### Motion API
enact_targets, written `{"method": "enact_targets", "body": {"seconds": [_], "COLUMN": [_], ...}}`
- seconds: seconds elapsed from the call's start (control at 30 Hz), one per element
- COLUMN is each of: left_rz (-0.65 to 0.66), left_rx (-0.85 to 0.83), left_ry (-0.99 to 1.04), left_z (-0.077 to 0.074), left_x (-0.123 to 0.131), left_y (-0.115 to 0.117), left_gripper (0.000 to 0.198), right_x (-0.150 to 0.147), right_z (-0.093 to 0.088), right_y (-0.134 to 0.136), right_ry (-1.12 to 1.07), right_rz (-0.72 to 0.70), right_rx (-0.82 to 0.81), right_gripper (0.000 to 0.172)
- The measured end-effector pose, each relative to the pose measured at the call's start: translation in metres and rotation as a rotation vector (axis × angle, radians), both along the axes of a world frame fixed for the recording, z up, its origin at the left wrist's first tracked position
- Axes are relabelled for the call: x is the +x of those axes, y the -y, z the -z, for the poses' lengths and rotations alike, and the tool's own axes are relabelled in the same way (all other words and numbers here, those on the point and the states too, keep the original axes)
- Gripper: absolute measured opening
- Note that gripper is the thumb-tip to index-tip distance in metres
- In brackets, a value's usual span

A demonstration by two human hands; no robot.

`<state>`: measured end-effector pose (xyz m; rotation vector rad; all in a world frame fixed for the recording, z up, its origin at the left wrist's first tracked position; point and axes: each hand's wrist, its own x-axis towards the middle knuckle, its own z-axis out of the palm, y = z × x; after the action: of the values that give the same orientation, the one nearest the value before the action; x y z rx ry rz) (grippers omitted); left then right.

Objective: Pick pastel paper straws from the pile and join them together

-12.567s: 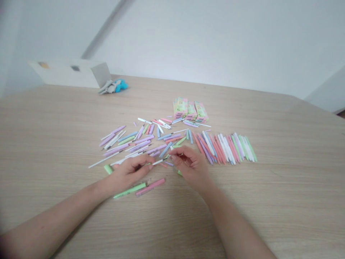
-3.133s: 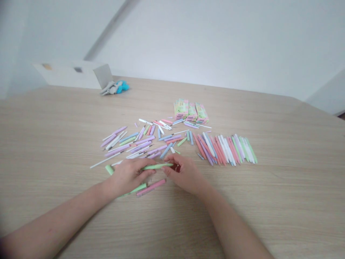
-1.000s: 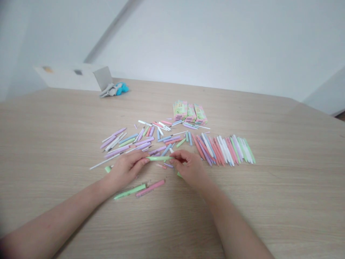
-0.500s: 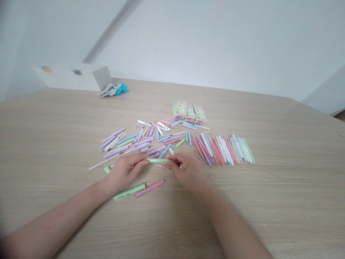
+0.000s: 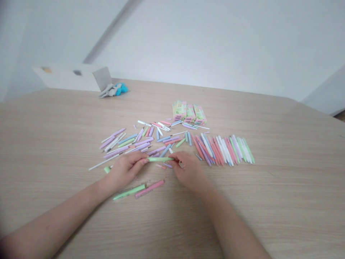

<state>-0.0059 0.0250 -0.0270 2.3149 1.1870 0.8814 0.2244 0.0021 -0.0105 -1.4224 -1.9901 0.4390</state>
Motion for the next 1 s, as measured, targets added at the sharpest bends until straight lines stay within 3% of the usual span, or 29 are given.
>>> {"method": "enact_targets", "body": {"seconds": [0.17,0.63,1.0], "left_rz": [0.015,0.039,0.079], "left_rx": [0.004,0.064,0.036], "left_ry": [-0.011,-0.088,-0.022], "left_z": [0.0014,0.0018,-0.0006], "left_x": [-0.0014,-0.0015,0.0008], "left_y": [-0.0006,-0.0001,0.0032], "left_gripper": [0.022,0.025,0.021], "right_x": [0.0009,-0.002,-0.0016], "right_z": [0.0014,0.0022,0.0018], "right_y": [0.0012,0.0012,-0.0001], "right_ry": [0.067,-0.015,0.171], "right_rz": [-0.028,0.001,-0.177], "right_rx": [0.033,-0.096,0.138], "right_gripper": [0.014,0.011,0.015]}}
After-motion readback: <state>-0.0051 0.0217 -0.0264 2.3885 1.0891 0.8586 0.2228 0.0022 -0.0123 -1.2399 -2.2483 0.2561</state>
